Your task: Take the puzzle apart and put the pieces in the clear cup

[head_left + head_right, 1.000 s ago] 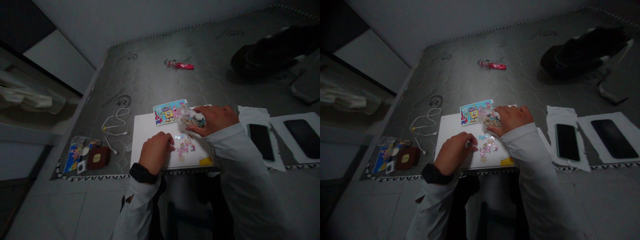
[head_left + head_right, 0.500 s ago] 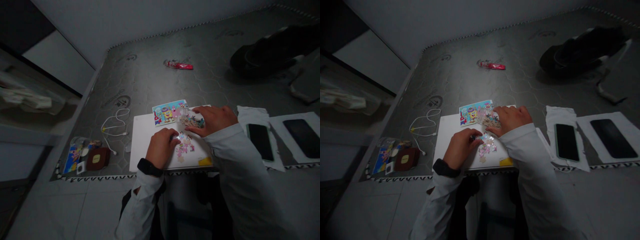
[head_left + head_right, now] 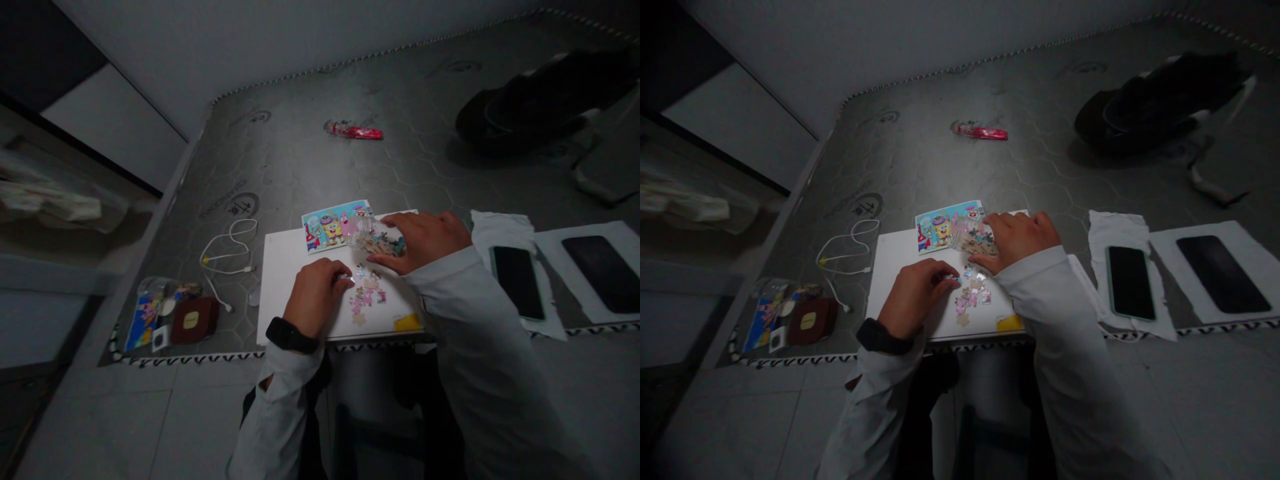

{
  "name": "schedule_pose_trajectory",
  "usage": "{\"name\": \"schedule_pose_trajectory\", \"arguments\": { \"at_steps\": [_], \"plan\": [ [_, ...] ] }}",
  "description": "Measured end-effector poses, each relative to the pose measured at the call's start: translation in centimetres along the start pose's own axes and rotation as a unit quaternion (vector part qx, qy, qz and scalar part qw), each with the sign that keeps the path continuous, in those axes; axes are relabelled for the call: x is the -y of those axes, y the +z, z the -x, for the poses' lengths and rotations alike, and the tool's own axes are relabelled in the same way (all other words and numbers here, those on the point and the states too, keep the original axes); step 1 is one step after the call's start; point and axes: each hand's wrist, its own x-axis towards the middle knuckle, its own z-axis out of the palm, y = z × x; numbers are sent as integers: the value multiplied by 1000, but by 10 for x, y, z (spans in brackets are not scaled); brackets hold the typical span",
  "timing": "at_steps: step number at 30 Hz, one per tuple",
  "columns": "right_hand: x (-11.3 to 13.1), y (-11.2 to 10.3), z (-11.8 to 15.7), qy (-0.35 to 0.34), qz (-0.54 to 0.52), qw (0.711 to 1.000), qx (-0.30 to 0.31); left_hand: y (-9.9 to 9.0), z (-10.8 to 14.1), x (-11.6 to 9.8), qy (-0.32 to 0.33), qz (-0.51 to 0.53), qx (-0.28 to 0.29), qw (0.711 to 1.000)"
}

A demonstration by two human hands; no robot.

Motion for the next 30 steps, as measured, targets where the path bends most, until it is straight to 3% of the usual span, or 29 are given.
{"name": "schedule_pose_trajectory", "arguments": {
  "at_steps": [4,7,11,14,16,21,30],
  "plan": [
    [1,0,-1,-4,-1,1000,7,-2,1,0,-1,-23,13,1000],
    [3,0,0,-16,0,1000,4,-5,3,3,18,-17,-10,1000],
    [6,4,-1,-35,10,999,-12,-17,8,4,39,22,-138,989],
    [13,6,-2,-35,31,998,-35,-26,12,0,43,60,-266,961],
    [20,7,-3,-48,38,997,-44,-28,14,-2,49,87,-313,944],
    [34,3,-3,-117,21,992,-29,-25,14,0,72,137,-270,950],
    [26,6,-4,-141,31,989,-31,-26,13,13,66,185,-193,961]
  ]
}}
